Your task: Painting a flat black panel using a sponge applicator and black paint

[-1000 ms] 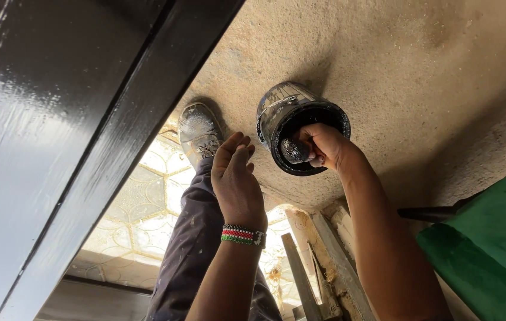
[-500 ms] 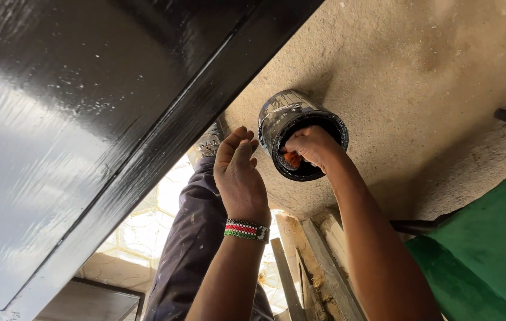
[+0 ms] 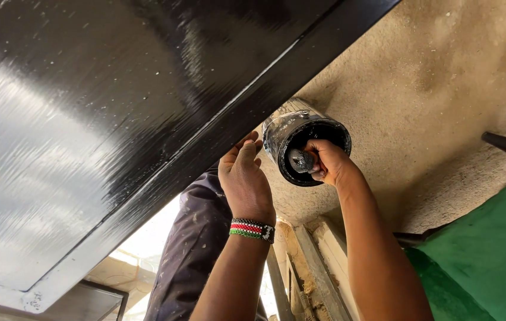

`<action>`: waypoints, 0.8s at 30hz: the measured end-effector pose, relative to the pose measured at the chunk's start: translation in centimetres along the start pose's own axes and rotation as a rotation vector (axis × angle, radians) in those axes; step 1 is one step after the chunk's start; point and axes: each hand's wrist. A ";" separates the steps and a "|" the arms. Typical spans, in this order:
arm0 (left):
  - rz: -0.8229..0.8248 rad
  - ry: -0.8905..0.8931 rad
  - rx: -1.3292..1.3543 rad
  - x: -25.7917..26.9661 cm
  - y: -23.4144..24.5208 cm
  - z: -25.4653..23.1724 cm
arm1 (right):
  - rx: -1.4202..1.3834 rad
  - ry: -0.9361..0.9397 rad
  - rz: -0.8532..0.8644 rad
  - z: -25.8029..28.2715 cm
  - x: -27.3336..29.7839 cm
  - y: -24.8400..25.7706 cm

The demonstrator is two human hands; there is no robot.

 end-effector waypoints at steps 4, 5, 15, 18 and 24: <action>0.013 0.003 -0.023 -0.2 0.6 0.9 | -0.017 0.014 -0.125 -0.6 -0.8 -1.4; 0.012 0.003 -0.019 -0.2 0.7 1.2 | -0.013 0.014 -0.125 -0.7 -0.7 -1.6; -0.002 0.022 0.060 -0.9 2.5 3.8 | -0.079 0.001 0.233 0.2 2.4 -0.1; -0.004 0.041 0.027 -1.0 3.2 4.9 | -0.072 0.022 0.180 0.0 1.3 1.0; 0.059 -0.016 0.152 -1.4 3.9 6.7 | -0.044 0.020 -0.046 -0.9 -1.1 -0.7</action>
Point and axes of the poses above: each hand's wrist, its own x-axis away from the middle knuckle, its own y-axis out of the back of the hand, z = x × y, and after that the axes turned 9 degrees about -x, right-handed
